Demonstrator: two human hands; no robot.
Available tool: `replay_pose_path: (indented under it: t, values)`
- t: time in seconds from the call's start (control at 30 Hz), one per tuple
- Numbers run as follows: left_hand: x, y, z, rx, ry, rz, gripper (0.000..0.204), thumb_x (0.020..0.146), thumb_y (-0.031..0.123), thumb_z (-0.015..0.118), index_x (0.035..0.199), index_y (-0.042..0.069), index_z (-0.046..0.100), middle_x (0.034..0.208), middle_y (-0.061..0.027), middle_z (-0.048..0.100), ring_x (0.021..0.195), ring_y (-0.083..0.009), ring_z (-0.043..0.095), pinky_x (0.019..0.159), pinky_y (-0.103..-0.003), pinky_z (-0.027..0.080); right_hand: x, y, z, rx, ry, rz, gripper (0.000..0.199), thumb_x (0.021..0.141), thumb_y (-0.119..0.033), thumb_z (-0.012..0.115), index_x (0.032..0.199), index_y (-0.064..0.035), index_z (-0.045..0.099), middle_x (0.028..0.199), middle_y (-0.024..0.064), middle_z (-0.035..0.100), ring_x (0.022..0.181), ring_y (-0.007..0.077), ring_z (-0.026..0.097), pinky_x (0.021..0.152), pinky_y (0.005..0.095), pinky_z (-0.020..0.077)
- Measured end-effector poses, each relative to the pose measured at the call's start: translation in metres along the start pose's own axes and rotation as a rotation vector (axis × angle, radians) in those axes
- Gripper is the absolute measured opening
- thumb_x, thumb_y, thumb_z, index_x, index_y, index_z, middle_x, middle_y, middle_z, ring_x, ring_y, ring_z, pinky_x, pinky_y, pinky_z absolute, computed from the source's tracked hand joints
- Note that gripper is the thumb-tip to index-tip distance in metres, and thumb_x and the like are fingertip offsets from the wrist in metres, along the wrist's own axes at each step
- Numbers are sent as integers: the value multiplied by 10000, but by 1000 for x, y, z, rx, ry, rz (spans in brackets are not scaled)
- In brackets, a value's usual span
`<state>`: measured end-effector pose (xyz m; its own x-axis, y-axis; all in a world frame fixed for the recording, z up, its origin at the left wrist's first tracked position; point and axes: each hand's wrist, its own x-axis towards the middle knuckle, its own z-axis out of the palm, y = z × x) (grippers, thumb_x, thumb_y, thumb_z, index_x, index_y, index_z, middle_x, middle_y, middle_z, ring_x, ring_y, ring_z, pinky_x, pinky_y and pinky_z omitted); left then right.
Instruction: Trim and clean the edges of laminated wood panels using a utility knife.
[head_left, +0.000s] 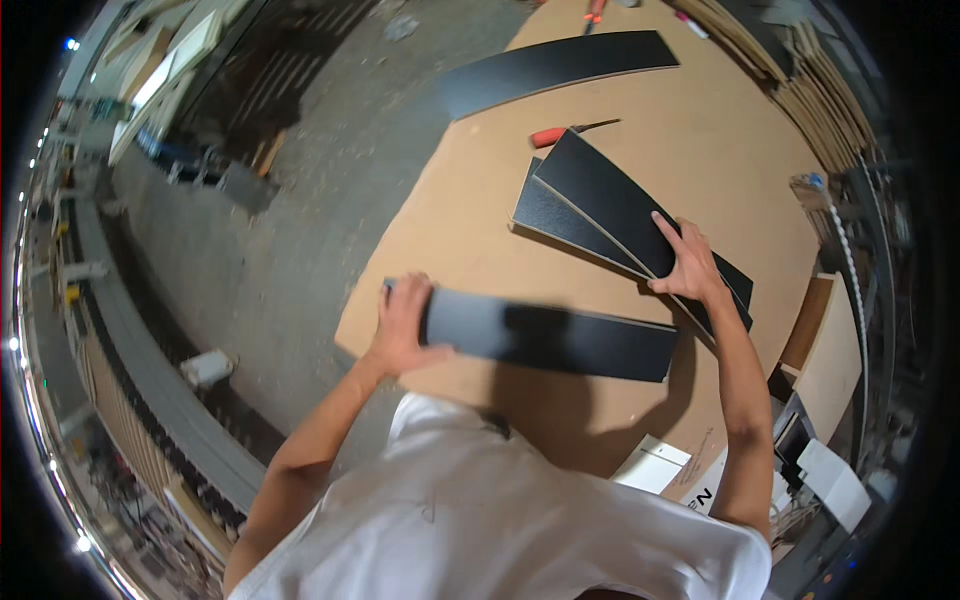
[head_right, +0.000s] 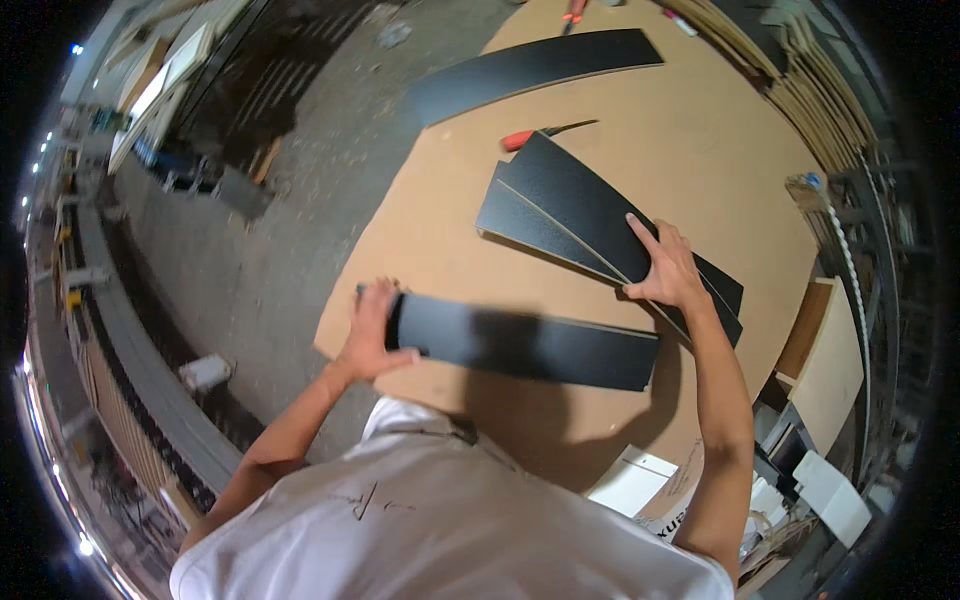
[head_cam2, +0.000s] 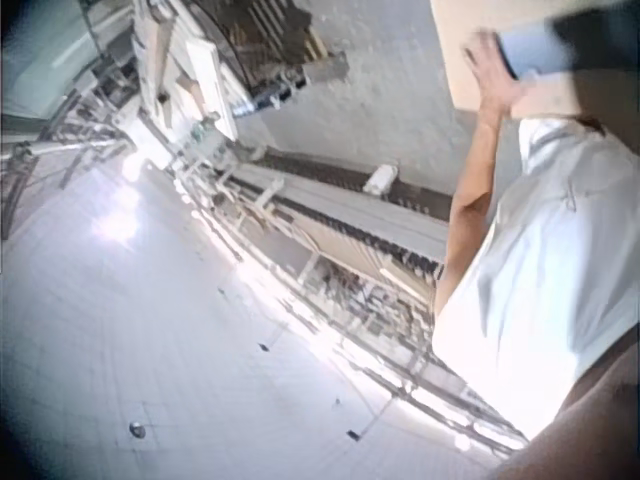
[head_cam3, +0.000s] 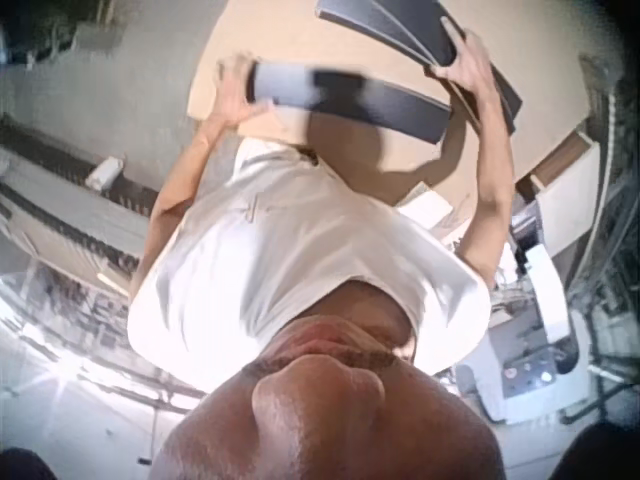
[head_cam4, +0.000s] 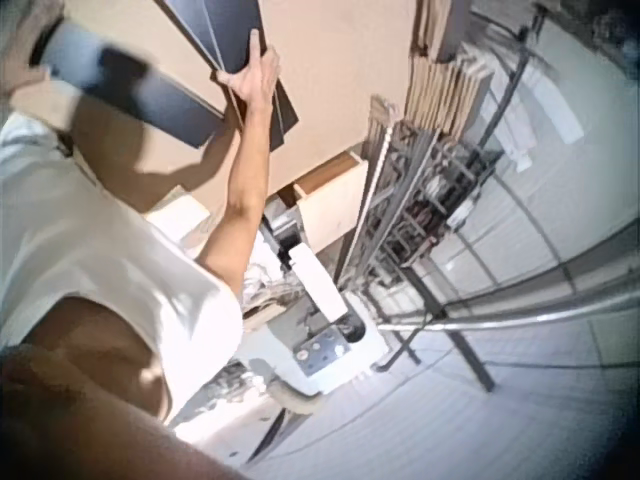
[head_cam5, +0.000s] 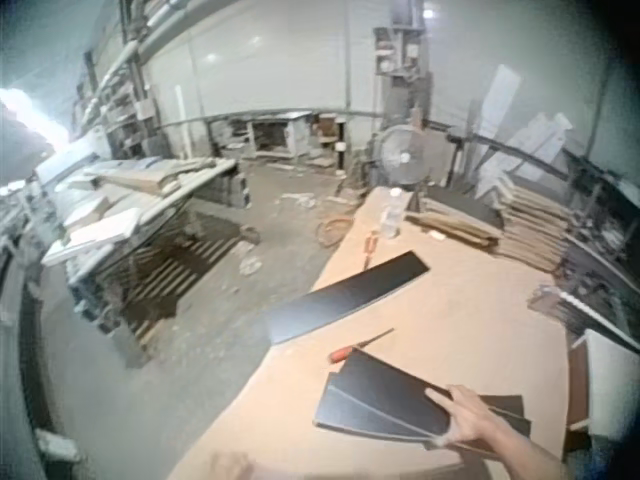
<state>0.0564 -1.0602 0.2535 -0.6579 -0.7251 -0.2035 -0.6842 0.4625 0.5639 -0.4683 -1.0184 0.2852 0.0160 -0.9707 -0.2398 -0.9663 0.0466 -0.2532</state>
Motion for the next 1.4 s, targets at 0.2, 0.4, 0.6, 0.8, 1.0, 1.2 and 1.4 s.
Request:
replay_pose_path:
  t: [0.2, 0.4, 0.6, 0.8, 1.0, 1.2, 1.4]
  values:
    - [-60, -79, -2, -520, 796, -597, 584, 1043, 381, 436, 1427, -58, 440, 1447, -234, 487, 1374, -340, 439, 1154, -402, 310, -39, -122, 13, 20, -27, -218, 1139, 465, -412, 884, 1502, -268, 435, 1333, 280, 470, 1255, 441, 461, 1047, 518, 376]
    - [-61, -79, 3, -736, 662, -514, 580, 1059, 404, 403, 1359, -77, 520, 1350, -220, 592, 1295, -311, 533, 1118, -369, 360, -47, -210, 74, -92, -125, -258, 1069, 539, -427, 871, 1497, -252, 428, 1420, 261, 410, 1347, 408, 387, 1076, 526, 345]
    - [-45, -58, 19, -523, 294, -572, 709, 923, 489, 618, 1329, -87, 538, 1277, -279, 620, 1212, -353, 603, 1041, -386, 443, -91, -169, 65, 37, 251, 182, 931, 662, -505, 822, 1424, -92, 482, 1503, 256, 361, 1408, 410, 342, 1087, 571, 343]
    - [-17, -68, 18, -457, 236, -697, 851, 687, 587, 813, 1113, -123, 615, 1089, -313, 676, 1008, -378, 690, 870, -445, 538, -151, -6, 115, 821, 147, 863, 708, 764, -464, 815, 1217, 51, 639, 1184, 208, 680, 1078, 305, 666, 935, 406, 518]
    - [-4, -58, 16, -458, 150, -557, 762, 665, 434, 864, 1100, -138, 611, 1092, -311, 678, 1029, -401, 679, 890, -433, 528, -151, -22, 113, 896, 195, 955, 667, 698, -365, 874, 1145, 87, 672, 1115, 205, 711, 991, 279, 704, 886, 369, 538]
    - [-20, -95, 12, -460, 191, -580, 608, 652, 207, 871, 1098, -121, 620, 1078, -277, 697, 1014, -362, 691, 883, -407, 529, -175, -78, 110, 1131, 260, 984, 494, 715, -120, 827, 1135, 84, 666, 1075, 199, 715, 963, 291, 697, 914, 372, 529]
    - [-57, -92, -17, -534, 339, -460, 710, 679, 47, 817, 1307, -69, 507, 1260, -230, 592, 1156, -324, 599, 998, -397, 460, -209, -138, 127, 1173, 629, 809, 463, 736, 31, 769, 1178, 31, 632, 1104, 120, 690, 994, 211, 657, 927, 333, 514]
